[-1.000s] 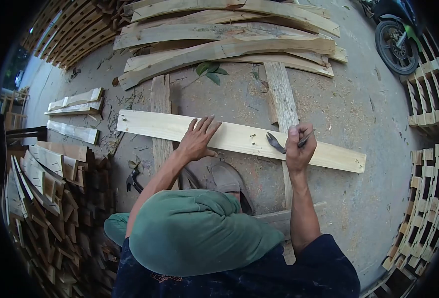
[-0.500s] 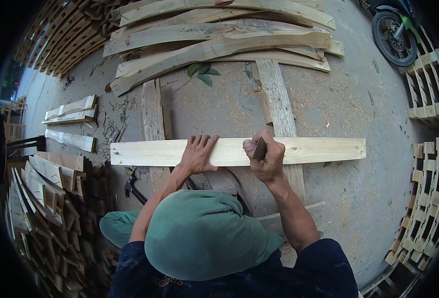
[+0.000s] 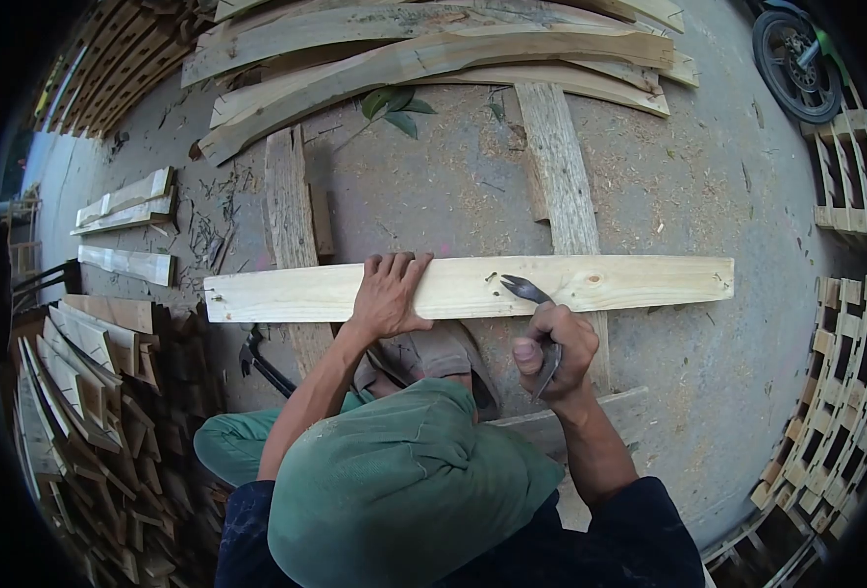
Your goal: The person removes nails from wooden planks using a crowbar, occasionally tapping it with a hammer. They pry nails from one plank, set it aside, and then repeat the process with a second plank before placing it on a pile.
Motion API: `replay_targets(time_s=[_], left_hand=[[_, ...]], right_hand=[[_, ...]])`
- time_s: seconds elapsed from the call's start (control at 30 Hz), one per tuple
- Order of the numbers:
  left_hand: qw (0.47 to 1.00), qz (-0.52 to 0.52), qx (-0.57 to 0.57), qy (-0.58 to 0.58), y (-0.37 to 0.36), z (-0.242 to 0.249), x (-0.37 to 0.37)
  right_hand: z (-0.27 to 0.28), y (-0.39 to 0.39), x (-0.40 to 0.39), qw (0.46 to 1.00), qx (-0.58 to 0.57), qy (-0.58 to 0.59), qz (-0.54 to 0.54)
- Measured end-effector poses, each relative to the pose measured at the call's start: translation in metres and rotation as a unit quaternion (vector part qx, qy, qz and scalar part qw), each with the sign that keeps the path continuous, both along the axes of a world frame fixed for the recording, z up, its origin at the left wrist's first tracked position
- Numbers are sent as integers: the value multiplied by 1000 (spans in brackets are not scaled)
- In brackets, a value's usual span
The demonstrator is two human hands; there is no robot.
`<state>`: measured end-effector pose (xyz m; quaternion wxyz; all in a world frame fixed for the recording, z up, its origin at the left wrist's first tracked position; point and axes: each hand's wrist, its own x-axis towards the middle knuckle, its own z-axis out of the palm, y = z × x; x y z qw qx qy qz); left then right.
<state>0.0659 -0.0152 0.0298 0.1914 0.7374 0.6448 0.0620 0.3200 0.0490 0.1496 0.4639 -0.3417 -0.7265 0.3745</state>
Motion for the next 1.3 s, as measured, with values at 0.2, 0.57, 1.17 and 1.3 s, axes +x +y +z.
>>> replay_targets(time_s=[0.2,0.57,1.17,1.3], left_hand=[[1000,-1,-3,2,0,2,0],[1000,-5,1,-2,-1,1,-3],[1000,4,29,-4,-12,1,1],[1000,-3,22,19,-12,-2,1]], right_hand=[[4,14,-22,993,44,-28,103],[-23,38,9,968,-150,193,54],[-43,76,73,851,-276,413,-170],[-53,80,88,832,-284,423,-220]])
